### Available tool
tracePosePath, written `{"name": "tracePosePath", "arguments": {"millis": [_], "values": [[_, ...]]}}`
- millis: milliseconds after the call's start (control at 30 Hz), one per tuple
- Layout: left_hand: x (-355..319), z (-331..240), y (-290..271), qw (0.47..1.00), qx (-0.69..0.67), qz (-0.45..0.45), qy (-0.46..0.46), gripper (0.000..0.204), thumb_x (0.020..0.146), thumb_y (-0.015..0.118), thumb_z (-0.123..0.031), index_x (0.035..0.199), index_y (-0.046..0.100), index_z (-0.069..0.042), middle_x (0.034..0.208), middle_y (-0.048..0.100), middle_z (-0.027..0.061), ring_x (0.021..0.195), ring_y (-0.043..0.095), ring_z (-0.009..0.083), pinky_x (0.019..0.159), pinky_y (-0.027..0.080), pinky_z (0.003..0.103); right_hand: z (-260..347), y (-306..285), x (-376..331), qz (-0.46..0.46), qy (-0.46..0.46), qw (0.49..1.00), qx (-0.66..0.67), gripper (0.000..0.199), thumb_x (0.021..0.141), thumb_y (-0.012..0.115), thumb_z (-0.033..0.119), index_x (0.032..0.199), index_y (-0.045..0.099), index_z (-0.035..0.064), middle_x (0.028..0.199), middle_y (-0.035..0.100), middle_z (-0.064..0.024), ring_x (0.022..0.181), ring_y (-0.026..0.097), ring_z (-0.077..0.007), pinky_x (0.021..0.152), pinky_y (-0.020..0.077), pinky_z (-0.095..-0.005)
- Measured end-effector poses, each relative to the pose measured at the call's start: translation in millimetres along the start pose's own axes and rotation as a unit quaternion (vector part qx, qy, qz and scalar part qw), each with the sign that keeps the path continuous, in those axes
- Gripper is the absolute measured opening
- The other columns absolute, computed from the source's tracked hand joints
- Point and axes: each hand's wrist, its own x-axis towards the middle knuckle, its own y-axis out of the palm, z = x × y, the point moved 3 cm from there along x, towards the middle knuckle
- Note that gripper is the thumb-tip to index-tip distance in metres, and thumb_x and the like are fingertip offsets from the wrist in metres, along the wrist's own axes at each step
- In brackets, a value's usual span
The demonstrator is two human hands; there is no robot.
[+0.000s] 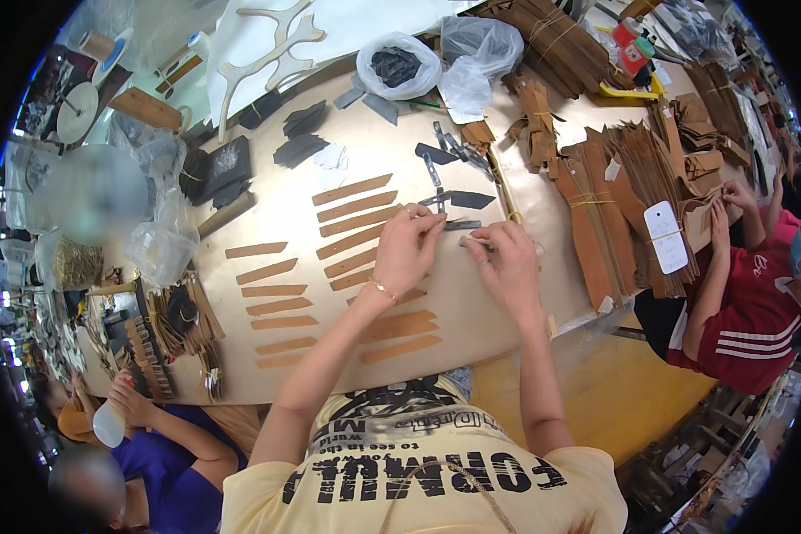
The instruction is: The person arranges multiple tan leather strips on a worktable, then picks up small black leather pieces and places them on top of the tan strips. The person continues to handle and align the leather pieces throughout the clip.
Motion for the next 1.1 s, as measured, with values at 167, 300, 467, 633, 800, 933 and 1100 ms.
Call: {"name": "tracePosePath", "arguments": {"millis": [167, 300, 467, 633, 800, 933, 1100], "values": [[-3.7, 0.9, -4.4, 0.981, -0.176, -0.035, -0.071, 0.017, 0.092, 0.063, -0.007, 0.103, 0.073, 0.002, 0.091, 0.064, 0.0063, 0.065, 0.053, 0.0096, 0.058, 0.043, 0.025, 7.1, 2.7, 5.3, 0.025, 0.096, 0.993, 0.070, 0.017, 0.085, 0.073, 0.012, 0.097, 0.067, 0.0027, 0.095, 0.063, -0.0100, 0.085, 0.061, -0.0266, 0.076, 0.0488, -0.0373], [6.8, 8.5, -2.4, 0.986, -0.145, -0.004, -0.078, 0.020, 0.092, 0.066, -0.009, 0.108, 0.072, 0.002, 0.095, 0.063, 0.0055, 0.069, 0.052, 0.0077, 0.061, 0.043, 0.023, 3.7, 1.9, 14.2, -0.037, 0.048, 0.997, -0.046, 0.020, 0.083, 0.075, 0.012, 0.099, 0.066, 0.0043, 0.098, 0.061, -0.0111, 0.092, 0.059, -0.0284, 0.083, 0.0464, -0.0387], [19.7, -1.6, -2.3, 0.985, 0.113, -0.106, 0.071, 0.029, 0.088, 0.069, -0.008, 0.116, 0.069, 0.000, 0.099, 0.062, 0.0120, 0.075, 0.058, 0.0179, 0.067, 0.048, 0.029, -8.8, 6.9, 18.4, 0.039, 0.037, 0.997, -0.049, 0.018, 0.081, 0.075, 0.011, 0.096, 0.065, 0.0055, 0.098, 0.060, -0.0093, 0.098, 0.056, -0.0299, 0.088, 0.0434, -0.0393], [-2.2, -11.9, -11.3, 0.994, 0.029, -0.042, 0.094, 0.026, 0.088, 0.070, -0.009, 0.113, 0.069, 0.000, 0.097, 0.065, 0.0121, 0.079, 0.062, 0.0164, 0.070, 0.050, 0.029, -5.2, -1.6, 12.0, 0.047, 0.004, 0.998, 0.031, 0.017, 0.082, 0.075, 0.012, 0.093, 0.065, 0.0051, 0.086, 0.063, -0.0083, 0.086, 0.060, -0.0268, 0.082, 0.0460, -0.0382], [-20.8, -7.5, -10.3, 0.954, -0.229, 0.096, -0.168, 0.020, 0.091, 0.069, -0.009, 0.109, 0.071, 0.000, 0.086, 0.070, 0.0041, 0.073, 0.059, 0.0064, 0.063, 0.048, 0.023, 0.2, -12.6, 8.9, 0.051, 0.060, 0.976, 0.201, 0.014, 0.085, 0.073, 0.009, 0.093, 0.065, 0.0017, 0.083, 0.064, -0.0091, 0.076, 0.062, -0.0250, 0.070, 0.0499, -0.0363], [-15.8, -21.3, -13.7, 0.978, -0.200, -0.015, -0.057, 0.018, 0.090, 0.070, -0.007, 0.107, 0.073, 0.000, 0.085, 0.070, 0.0036, 0.070, 0.056, 0.0056, 0.061, 0.047, 0.021, 12.4, -22.8, 10.8, -0.091, 0.066, 0.989, 0.092, 0.013, 0.087, 0.072, 0.010, 0.095, 0.067, 0.0014, 0.085, 0.066, -0.0071, 0.073, 0.061, -0.0193, 0.069, 0.0489, -0.0310], [-17.2, -35.8, -5.7, 0.979, -0.199, -0.034, -0.007, 0.019, 0.088, 0.068, -0.004, 0.106, 0.074, -0.001, 0.086, 0.070, 0.0078, 0.064, 0.055, 0.0093, 0.059, 0.045, 0.022, 32.9, -20.6, 4.2, -0.008, 0.023, 0.992, 0.122, 0.012, 0.090, 0.068, 0.012, 0.096, 0.067, 0.0019, 0.089, 0.065, -0.0096, 0.079, 0.063, -0.0271, 0.070, 0.0488, -0.0367]]}}
